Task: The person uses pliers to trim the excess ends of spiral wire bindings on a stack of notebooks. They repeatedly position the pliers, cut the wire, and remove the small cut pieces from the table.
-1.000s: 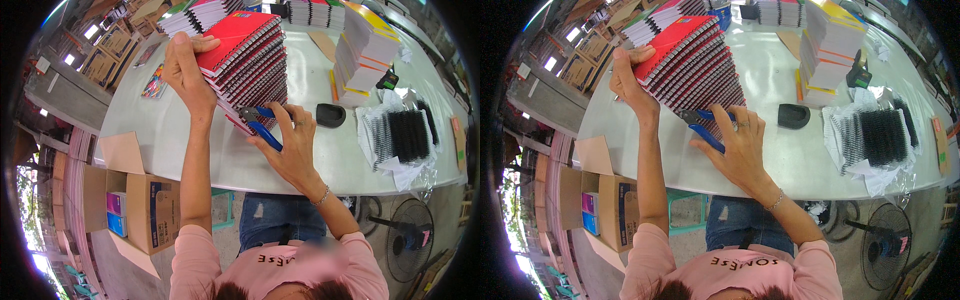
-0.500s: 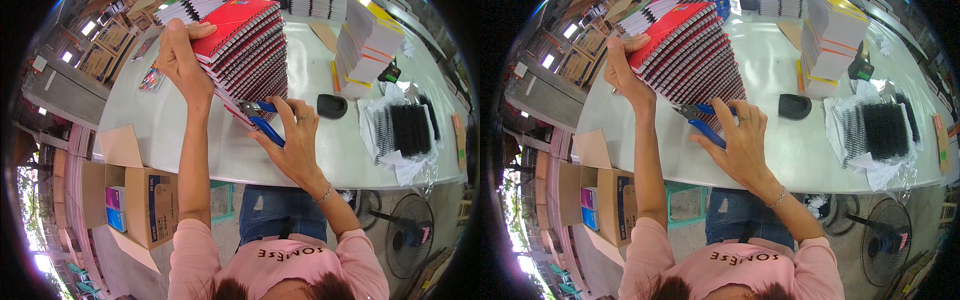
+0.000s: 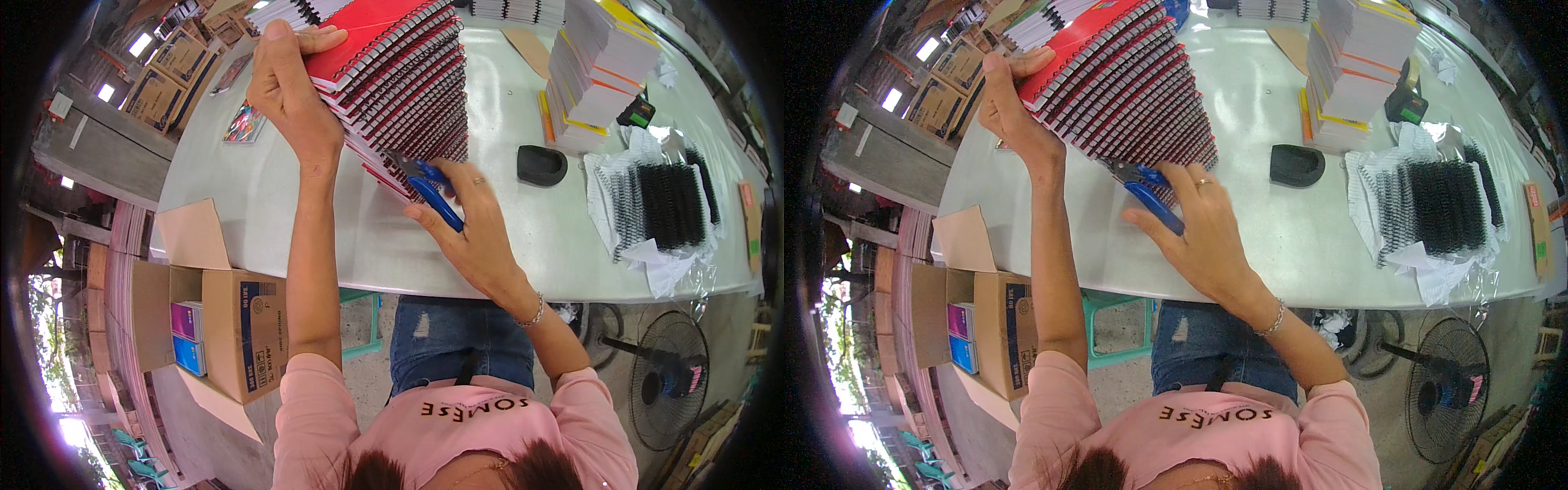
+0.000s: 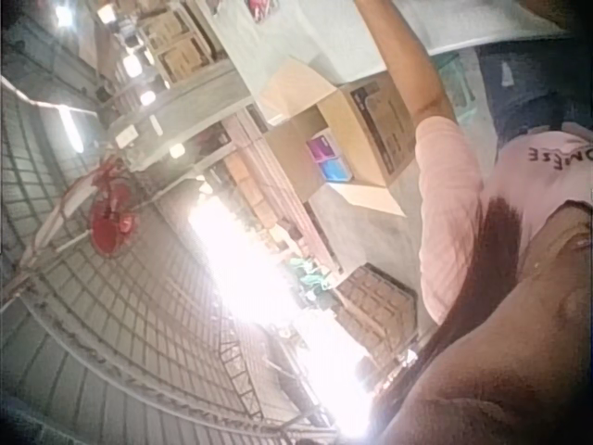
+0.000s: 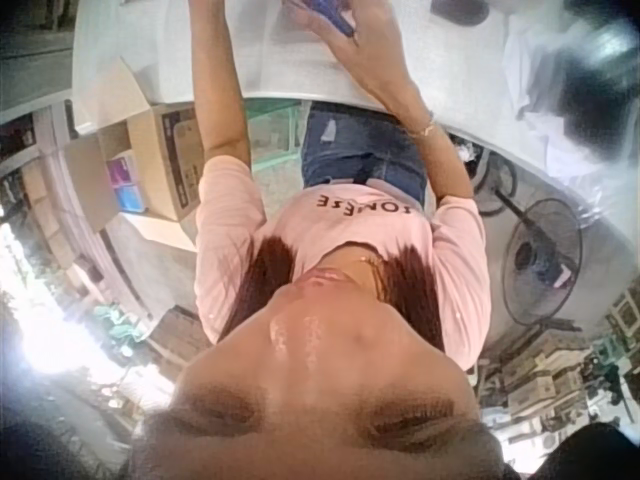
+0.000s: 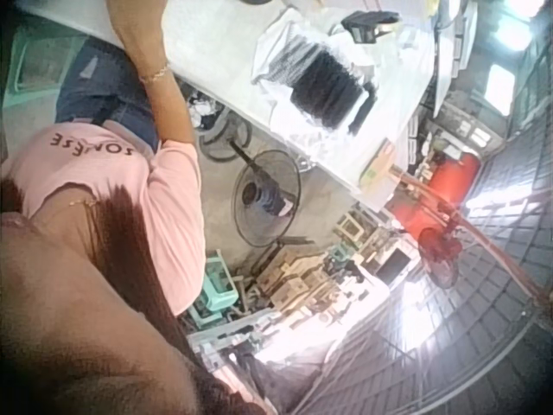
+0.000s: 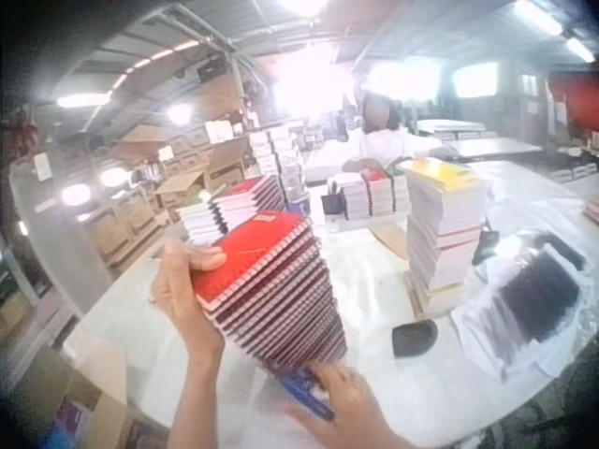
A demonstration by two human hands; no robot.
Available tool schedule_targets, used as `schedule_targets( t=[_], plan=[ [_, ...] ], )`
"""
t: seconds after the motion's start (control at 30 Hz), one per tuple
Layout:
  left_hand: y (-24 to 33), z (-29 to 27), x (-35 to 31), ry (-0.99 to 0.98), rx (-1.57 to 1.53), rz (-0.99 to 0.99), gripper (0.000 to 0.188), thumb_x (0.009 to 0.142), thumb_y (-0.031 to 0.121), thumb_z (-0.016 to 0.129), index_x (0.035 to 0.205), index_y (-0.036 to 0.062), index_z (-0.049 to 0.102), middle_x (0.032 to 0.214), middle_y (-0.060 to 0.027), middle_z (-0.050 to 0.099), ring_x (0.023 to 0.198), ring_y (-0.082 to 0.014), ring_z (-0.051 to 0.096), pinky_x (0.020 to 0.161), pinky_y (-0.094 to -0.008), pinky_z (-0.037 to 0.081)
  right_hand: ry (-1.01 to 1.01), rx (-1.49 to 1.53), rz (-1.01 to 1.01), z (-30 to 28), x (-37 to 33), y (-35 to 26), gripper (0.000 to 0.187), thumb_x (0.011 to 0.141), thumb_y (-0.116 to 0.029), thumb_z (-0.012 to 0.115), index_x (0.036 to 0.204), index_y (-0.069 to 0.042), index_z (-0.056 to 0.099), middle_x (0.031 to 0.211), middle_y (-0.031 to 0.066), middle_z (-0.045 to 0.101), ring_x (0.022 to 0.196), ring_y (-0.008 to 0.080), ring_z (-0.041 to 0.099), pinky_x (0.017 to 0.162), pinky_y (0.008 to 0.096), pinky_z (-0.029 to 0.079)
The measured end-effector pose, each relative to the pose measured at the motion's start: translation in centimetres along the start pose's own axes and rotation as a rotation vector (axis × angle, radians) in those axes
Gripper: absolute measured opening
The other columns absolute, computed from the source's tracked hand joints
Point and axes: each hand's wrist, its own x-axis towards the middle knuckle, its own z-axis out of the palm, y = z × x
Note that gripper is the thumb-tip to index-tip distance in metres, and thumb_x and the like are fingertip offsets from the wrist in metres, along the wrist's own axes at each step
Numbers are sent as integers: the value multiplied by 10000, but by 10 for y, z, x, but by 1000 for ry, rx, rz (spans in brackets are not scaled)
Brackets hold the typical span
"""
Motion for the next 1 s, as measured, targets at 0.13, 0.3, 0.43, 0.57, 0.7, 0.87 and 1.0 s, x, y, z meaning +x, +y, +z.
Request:
schedule_targets(
  t=[0.13, 0.3, 0.43, 0.57, 0.7, 0.87, 1.0],
  plan=[
    [3, 1, -1, 1, -1, 0, 518, 1086, 274, 462, 782, -30, 751, 800, -114, 738, 822, -185, 644, 880, -348, 461, 131, -329, -150, -3, -4, -1, 672, 855, -475, 780, 1318, -38, 566, 1124, 149, 538, 1053, 300, 495, 912, 424, 383],
    [0, -2, 0, -20, 28, 0, 572, 1087, 351, 456, 802, -50, 749, 830, -138, 743, 844, -205, 669, 898, -349, 480, 138, -416, -155, 0, -5, 1, 694, 830, -467, 802, 1329, -44, 572, 1155, 142, 536, 1088, 286, 482, 939, 413, 359],
    [0, -2, 0, -23, 81, 12, 601, 1085, 389, 458, 813, -60, 751, 845, -149, 746, 852, -211, 682, 904, -349, 491, -33, -91, 24, -1, 0, 9, 569, 896, -470, 746, 1229, -29, 611, 1000, 137, 583, 899, 258, 549, 808, 387, 418],
    [-3, -5, 0, -10, 54, -16, 607, 1085, 394, 458, 811, -60, 755, 845, -145, 748, 844, -203, 680, 897, -344, 492, -403, 710, 456, -14, 6, -4, 505, 959, -465, 680, 1125, 12, 655, 815, 128, 611, 692, 232, 572, 625, 332, 433],
    [-12, -9, 2, -2, 35, -20, 611, 1084, 399, 461, 811, -61, 758, 847, -144, 749, 842, -202, 680, 891, -340, 493, -5, -44, 26, -3, -6, 4, 574, 915, -471, 731, 1245, -19, 603, 1010, 147, 588, 919, 263, 552, 817, 398, 424],
    [-13, -9, 1, 1, 24, -24, 610, 1081, 402, 467, 809, -59, 760, 843, -144, 749, 842, -201, 679, 892, -340, 492, 87, -348, -118, 0, -11, 7, 686, 863, -484, 775, 1347, -59, 538, 1154, 153, 524, 1084, 305, 474, 960, 458, 339],
    [-14, -10, 2, -1, 24, -18, 608, 1079, 403, 471, 809, -59, 761, 848, -147, 751, 841, -200, 677, 897, -342, 490, 116, -377, -121, 7, -11, 13, 686, 855, -487, 781, 1343, -66, 545, 1138, 145, 535, 1069, 300, 486, 956, 456, 339]
  ],
)
